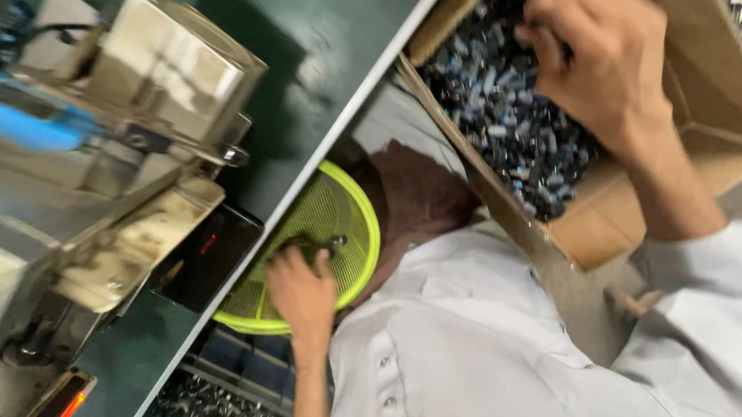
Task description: The person sits at a workbench and sorts small metal fittings from a large cardboard box, picking up handfuls into a green colander and inspecting individual pieces between their fingers. They place selected pieces on the machine table beside a small press and continue sorting through the pile.
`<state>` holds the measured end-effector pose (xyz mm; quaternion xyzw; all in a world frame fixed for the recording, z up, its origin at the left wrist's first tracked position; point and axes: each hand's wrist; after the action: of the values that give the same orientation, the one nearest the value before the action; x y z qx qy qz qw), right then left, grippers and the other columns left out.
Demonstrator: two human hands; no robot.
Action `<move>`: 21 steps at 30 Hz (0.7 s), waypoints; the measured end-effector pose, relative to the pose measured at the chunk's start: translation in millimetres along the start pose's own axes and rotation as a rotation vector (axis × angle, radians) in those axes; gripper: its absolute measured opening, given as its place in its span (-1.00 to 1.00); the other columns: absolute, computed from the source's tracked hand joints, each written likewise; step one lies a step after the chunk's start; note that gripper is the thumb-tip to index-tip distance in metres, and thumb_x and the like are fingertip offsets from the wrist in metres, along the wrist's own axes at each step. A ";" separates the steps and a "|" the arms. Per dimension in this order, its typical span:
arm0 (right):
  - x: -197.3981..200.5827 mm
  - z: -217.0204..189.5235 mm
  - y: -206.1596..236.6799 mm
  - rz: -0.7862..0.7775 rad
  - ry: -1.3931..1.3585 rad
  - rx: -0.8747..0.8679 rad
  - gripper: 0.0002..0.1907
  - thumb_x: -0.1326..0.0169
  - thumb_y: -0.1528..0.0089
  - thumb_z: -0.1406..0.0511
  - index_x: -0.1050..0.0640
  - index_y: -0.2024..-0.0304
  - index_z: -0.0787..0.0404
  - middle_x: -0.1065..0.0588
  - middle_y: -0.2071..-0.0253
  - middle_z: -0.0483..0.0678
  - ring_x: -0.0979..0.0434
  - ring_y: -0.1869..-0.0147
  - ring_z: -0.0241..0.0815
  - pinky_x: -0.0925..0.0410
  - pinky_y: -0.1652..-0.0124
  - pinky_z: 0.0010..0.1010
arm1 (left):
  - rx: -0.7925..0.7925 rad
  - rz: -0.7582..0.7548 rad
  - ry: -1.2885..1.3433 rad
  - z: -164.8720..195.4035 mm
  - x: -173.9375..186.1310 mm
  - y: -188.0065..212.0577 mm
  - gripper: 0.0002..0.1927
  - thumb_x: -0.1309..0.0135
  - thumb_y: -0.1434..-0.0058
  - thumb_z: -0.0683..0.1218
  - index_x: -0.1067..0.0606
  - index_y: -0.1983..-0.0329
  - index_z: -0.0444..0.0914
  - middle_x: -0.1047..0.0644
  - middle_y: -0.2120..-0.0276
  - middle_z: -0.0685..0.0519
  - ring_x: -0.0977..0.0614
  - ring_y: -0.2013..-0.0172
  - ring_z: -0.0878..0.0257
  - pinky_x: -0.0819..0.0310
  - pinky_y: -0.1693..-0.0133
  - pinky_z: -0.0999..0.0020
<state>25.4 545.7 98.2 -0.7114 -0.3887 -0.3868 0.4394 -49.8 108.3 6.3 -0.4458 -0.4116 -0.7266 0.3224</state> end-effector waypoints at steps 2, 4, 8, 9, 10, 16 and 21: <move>-11.3 2.7 51.9 -0.073 -0.019 -0.098 -0.86 -0.30 -0.29 0.41 -0.57 0.15 0.22 -0.59 0.18 -0.02 -0.59 0.15 0.00 -0.43 0.13 -0.22 | 0.135 -0.091 -0.311 -23.5 -3.3 -2.7 -0.39 -0.15 -0.17 0.18 -0.44 -0.03 -0.42 -0.50 0.09 -0.26 -0.50 0.04 -0.21 -0.38 0.03 -0.09; -23.4 3.3 93.7 -0.122 -0.037 -0.226 -0.84 -0.33 -0.28 0.39 -0.57 0.17 0.22 -0.57 0.22 -0.02 -0.59 0.15 -0.01 -0.45 0.10 -0.21 | 0.076 -0.174 -0.303 -38.8 -5.4 -4.1 -0.49 -0.13 -0.26 0.15 -0.45 0.01 -0.39 -0.51 0.07 -0.25 -0.52 -0.01 -0.18 -0.40 -0.03 -0.06; -37.1 -8.1 141.4 -0.203 -0.028 -0.370 -0.85 -0.31 -0.26 0.38 -0.59 0.16 0.22 -0.56 0.27 0.00 -0.58 0.13 0.02 -0.42 0.16 -0.21 | -0.095 -0.343 -0.039 -38.2 -4.4 0.7 -0.51 -0.14 -0.26 0.10 -0.48 -0.05 -0.38 -0.55 0.07 -0.28 -0.55 0.05 -0.23 -0.42 0.08 -0.07; -38.9 -10.8 146.0 -0.244 -0.028 -0.394 -0.85 -0.33 -0.26 0.36 -0.59 0.18 0.22 -0.55 0.32 0.00 -0.57 0.16 0.02 -0.41 0.18 -0.20 | -0.150 -0.357 0.104 -34.1 -2.3 1.4 -0.56 -0.13 -0.27 0.06 -0.50 -0.04 -0.37 -0.57 0.07 -0.26 -0.56 0.06 -0.23 -0.43 0.08 -0.06; -40.0 -12.6 149.0 -0.291 -0.040 -0.410 -0.85 -0.34 -0.27 0.35 -0.59 0.21 0.22 -0.53 0.36 0.00 -0.56 0.18 0.03 -0.40 0.20 -0.18 | -0.188 -0.373 0.245 -30.1 1.3 2.5 -0.60 -0.11 -0.28 0.03 -0.52 -0.02 -0.36 -0.59 0.07 -0.24 -0.58 0.06 -0.22 -0.44 0.08 -0.04; -51.3 11.7 151.1 -0.225 0.018 -0.377 -0.87 -0.31 -0.28 0.34 -0.58 0.20 0.19 -0.55 0.32 -0.02 -0.58 0.13 0.01 -0.41 0.16 -0.18 | -0.148 -0.120 0.160 -16.6 17.5 -14.8 -0.73 -0.10 -0.33 -0.05 -0.54 0.04 -0.34 -0.59 0.14 -0.22 -0.62 0.14 -0.20 -0.46 0.12 -0.02; -74.0 50.4 124.4 -0.274 0.013 -0.314 -0.79 -0.27 -0.32 0.25 -0.58 0.10 0.23 -0.57 0.28 0.04 -0.58 0.15 0.05 -0.41 0.19 -0.18 | -0.255 -0.184 0.177 -4.7 0.6 -18.2 -0.73 -0.09 -0.30 -0.09 -0.52 0.03 -0.36 -0.58 0.16 -0.23 -0.61 0.15 -0.18 -0.47 0.14 0.01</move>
<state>117.5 537.8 -24.0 -0.7093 -0.4138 -0.5033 0.2690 -67.1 112.3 -0.1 -0.3780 -0.3251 -0.8357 0.2304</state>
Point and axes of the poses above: each hand's wrist, its own y-axis away from the middle knuckle, its own x-axis out of the back of the hand, z = x × y
